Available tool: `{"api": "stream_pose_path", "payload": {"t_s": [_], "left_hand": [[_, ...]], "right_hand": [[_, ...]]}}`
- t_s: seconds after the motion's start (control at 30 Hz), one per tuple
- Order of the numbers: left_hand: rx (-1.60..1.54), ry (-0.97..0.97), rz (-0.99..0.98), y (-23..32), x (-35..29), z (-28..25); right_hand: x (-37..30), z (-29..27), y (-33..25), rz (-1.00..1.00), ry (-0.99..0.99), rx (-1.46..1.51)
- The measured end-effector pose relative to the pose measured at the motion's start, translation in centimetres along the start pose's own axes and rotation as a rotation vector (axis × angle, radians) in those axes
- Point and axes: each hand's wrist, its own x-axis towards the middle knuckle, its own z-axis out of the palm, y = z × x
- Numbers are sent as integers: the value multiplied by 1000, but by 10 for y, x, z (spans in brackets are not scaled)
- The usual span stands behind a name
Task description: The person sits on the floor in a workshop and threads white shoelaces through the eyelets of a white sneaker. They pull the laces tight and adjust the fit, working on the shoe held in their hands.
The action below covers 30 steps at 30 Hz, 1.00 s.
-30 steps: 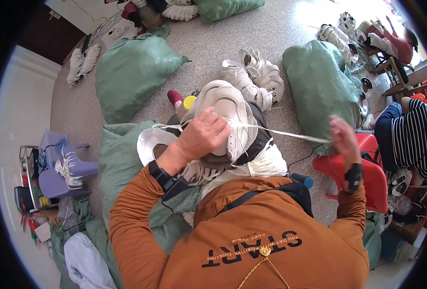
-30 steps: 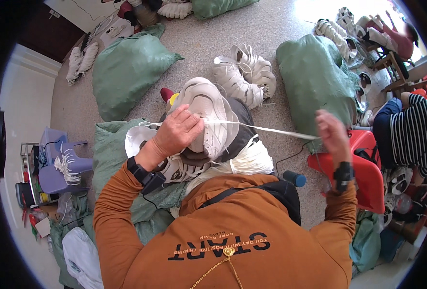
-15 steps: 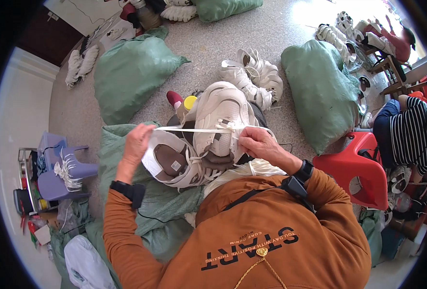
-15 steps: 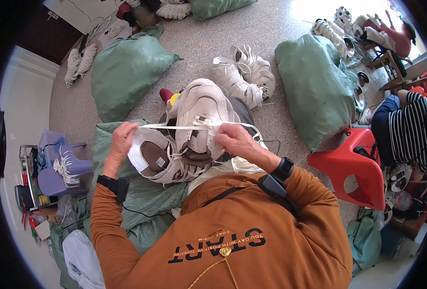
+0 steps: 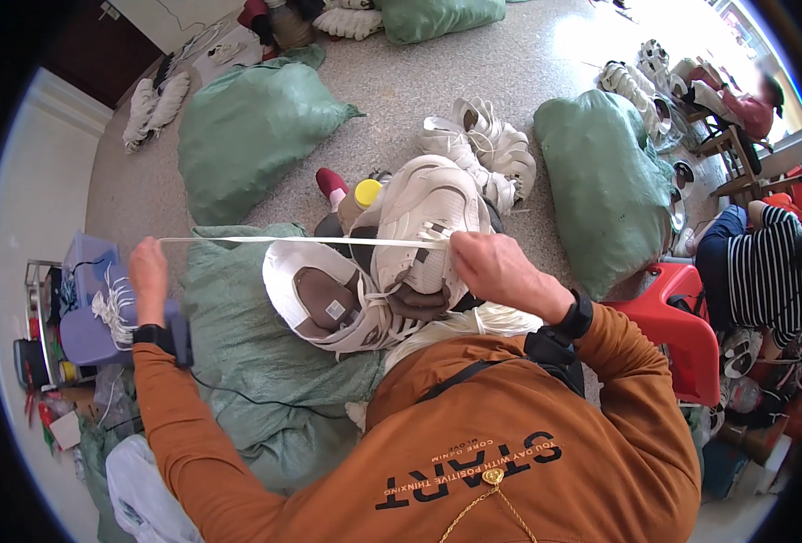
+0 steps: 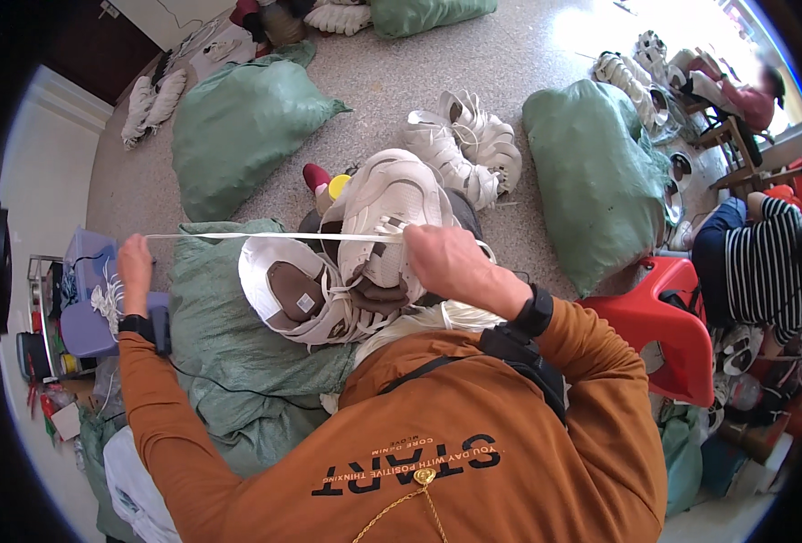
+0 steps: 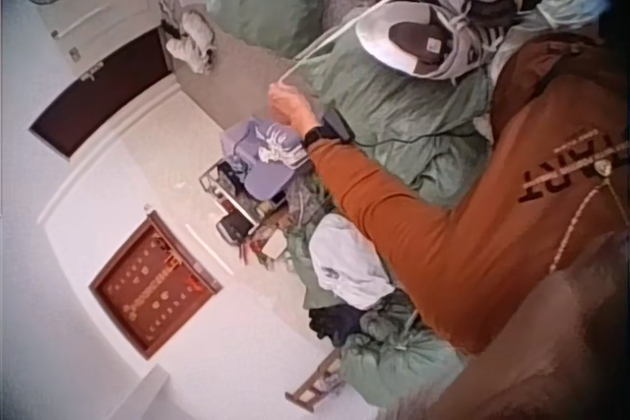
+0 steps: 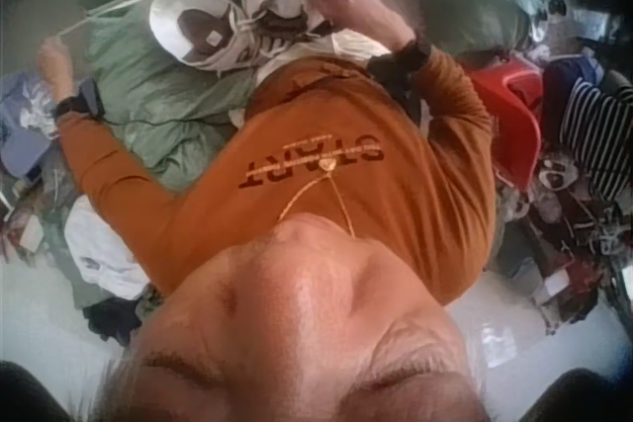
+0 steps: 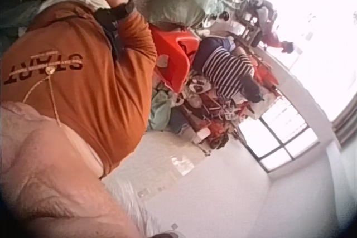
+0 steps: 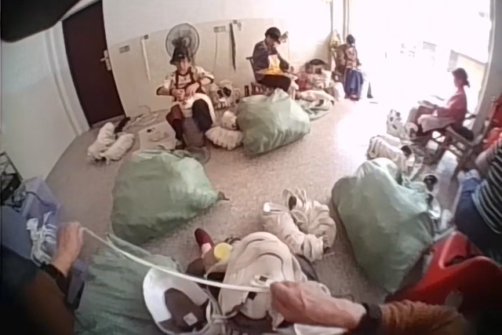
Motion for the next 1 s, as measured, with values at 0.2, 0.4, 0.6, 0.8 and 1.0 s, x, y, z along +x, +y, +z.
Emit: {"api": "stream_pose_path", "payload": {"t_s": [0.2,0.4,0.6,0.8,1.0], "left_hand": [[-1525,-785,-267,200,-85,-26],[-1780,-1026,-184,312,-117,-56],[-1505,-521,151,352,-108,-32],[-1416,-463,125,358,-103,-44],[-1213,-154,368,357,-105,-35]], "right_hand": [[-11,11,9,-65,102,115],[-23,13,10,-62,159,279],[-28,23,13,-39,248,381],[-27,29,17,-9,279,419],[-27,29,16,-7,293,430]]}}
